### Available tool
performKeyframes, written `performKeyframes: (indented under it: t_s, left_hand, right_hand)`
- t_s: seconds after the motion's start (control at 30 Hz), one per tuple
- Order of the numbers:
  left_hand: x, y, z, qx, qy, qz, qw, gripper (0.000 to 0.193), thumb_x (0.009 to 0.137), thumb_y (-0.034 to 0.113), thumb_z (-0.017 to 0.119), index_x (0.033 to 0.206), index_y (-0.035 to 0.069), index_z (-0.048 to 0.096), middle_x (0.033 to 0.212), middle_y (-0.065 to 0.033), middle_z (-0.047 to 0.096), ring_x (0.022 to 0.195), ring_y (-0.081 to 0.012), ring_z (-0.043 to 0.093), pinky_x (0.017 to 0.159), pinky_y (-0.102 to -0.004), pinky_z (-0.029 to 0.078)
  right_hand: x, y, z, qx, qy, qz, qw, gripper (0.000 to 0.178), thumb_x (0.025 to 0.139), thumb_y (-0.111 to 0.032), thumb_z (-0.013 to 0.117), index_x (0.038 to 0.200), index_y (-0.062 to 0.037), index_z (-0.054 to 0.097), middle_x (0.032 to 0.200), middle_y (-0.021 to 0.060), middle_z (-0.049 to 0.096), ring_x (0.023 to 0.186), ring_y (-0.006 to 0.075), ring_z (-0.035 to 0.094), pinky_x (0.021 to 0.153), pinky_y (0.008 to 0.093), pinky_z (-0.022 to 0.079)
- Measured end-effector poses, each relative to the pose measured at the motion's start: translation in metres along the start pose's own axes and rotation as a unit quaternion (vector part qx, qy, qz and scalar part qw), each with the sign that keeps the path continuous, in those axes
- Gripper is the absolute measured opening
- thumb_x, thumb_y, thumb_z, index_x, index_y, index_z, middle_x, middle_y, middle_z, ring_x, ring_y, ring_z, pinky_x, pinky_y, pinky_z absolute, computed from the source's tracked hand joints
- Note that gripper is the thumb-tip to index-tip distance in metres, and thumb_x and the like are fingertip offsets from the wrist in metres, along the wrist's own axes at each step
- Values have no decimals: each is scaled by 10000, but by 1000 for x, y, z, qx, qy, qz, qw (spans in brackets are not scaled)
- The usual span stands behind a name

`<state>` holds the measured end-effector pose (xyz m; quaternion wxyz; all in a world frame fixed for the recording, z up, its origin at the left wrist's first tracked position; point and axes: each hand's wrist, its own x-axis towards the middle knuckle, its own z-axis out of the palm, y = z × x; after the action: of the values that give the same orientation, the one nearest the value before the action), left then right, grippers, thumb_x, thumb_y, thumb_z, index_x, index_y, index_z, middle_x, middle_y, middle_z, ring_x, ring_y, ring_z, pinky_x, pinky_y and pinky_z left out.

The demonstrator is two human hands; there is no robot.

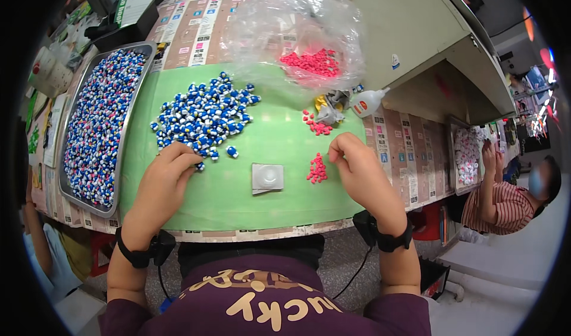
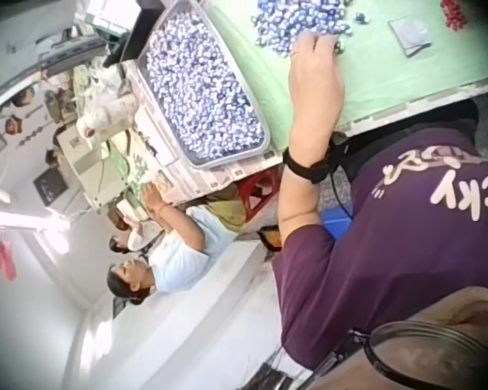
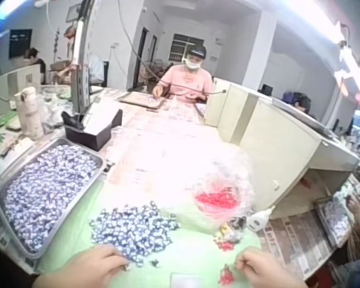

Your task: The person sits at a table and repeatedly picks up small blue and white cylindrical candies and pink plastic pieces. They attach the pink pieces to the blue candies by hand, placing the finished items into a pile on a green mat. The process is repetitive and involves handling small components one at a time.

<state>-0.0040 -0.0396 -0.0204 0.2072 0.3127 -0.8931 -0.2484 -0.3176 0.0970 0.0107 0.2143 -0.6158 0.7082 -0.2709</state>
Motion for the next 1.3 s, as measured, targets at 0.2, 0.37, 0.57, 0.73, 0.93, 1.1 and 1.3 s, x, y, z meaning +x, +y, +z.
performKeyframes:
  t_s: [0.2, 0.37, 0.57, 0.73, 0.93, 1.1, 1.3]
  left_hand:
    - [-3, 3, -2, 18, -19, -30, 999, 170, 796, -49, 642, 953, 15, 626, 920, -108, 571, 853, -307, 598, 732, -391, 482]
    - [-5, 10, -10, -54, -10, -77, 996, 197, 799, -43, 665, 983, 15, 626, 909, -106, 561, 785, -285, 589, 689, -361, 474]
    - [-3, 6, -2, -33, -31, -26, 999, 227, 784, -16, 701, 996, 11, 627, 934, -102, 566, 781, -271, 586, 681, -354, 473]
    - [-6, 3, -5, -1, -17, 5, 1000, 209, 774, 16, 723, 967, 27, 643, 896, -90, 591, 789, -262, 606, 664, -346, 488]
    - [-4, 25, -15, -294, 9, -54, 954, 270, 831, -4, 681, 1093, 57, 673, 963, -63, 660, 790, -138, 624, 584, -268, 478]
    - [-3, 54, -10, -592, -79, -145, 789, 217, 881, -45, 631, 1092, -13, 673, 1107, -87, 628, 903, -128, 623, 691, -241, 531]
    - [-1, 68, -6, -678, -112, -169, 707, 153, 896, 69, 710, 1006, -29, 670, 898, -36, 667, 768, -73, 615, 692, -216, 525]
  right_hand:
    - [15, 6, 14, 15, -7, -34, 999, 124, 808, 103, 533, 854, 4, 475, 793, 142, 510, 742, 315, 530, 674, 372, 438]
    - [18, 12, 16, -35, -37, -84, 995, 131, 796, 99, 539, 849, -4, 476, 792, 145, 514, 745, 335, 530, 662, 396, 431]
    - [11, 13, 16, -22, -14, -28, 999, 142, 795, 84, 577, 854, -4, 483, 774, 138, 503, 716, 303, 521, 656, 369, 433]
    - [8, 5, 12, 13, 13, -12, 1000, 157, 786, 83, 599, 873, 5, 495, 806, 118, 545, 754, 268, 561, 698, 342, 460]
    - [4, -51, 8, 52, 26, -111, 992, 235, 742, 120, 633, 893, -15, 515, 880, 97, 598, 827, 269, 601, 752, 337, 476]
    - [5, -93, 20, 47, 10, -272, 961, 323, 688, 113, 681, 918, -59, 533, 945, 86, 622, 817, 264, 605, 765, 388, 479]
    - [3, -105, 23, -1, 28, -366, 930, 328, 662, 46, 719, 926, -64, 560, 965, 87, 641, 817, 259, 618, 806, 402, 496]
